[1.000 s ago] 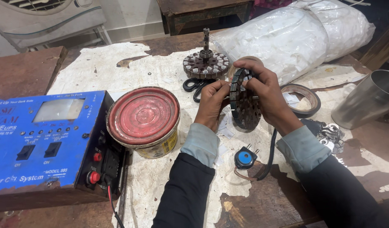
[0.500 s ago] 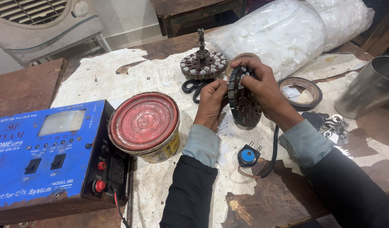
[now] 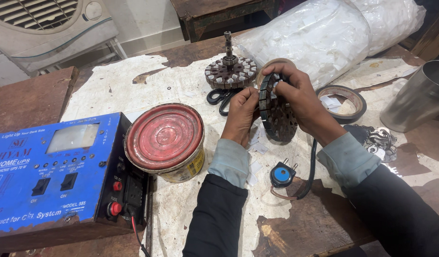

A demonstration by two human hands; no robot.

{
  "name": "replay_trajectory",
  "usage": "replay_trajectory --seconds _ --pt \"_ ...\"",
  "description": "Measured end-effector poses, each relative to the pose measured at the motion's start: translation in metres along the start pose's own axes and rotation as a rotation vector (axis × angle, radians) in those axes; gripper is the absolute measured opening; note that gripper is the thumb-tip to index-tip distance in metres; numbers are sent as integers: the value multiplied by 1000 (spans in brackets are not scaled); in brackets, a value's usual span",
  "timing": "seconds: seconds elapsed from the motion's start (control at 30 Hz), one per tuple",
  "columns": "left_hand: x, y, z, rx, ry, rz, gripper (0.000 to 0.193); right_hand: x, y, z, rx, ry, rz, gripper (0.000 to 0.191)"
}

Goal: The person sits at a workbench and assembles a perforated circular metal disc onto a small motor-like shaft assembly, fitting small metal pieces into the disc's slots and pressing them into place by hand. They briefly move a steel cup aside and continue fitting components around the disc.

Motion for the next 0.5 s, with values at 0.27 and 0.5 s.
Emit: replay_trajectory --seconds 0.27,0.5 --pt "1 -2 2 42 0 64 18 1 2 2 110 -58 17 41" --pt "-7 -6 16 22 30 117 30 2 2 0 117 -123 27 34"
Point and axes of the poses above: each hand's wrist, its own x-axis towards the middle knuckle, its own y-axis out of the back of the hand, z = x × y, the point moved 5 cm from there along x, towards the middle knuckle, and after that the axes turned 4 degrees about y, right-handed, at the moved point
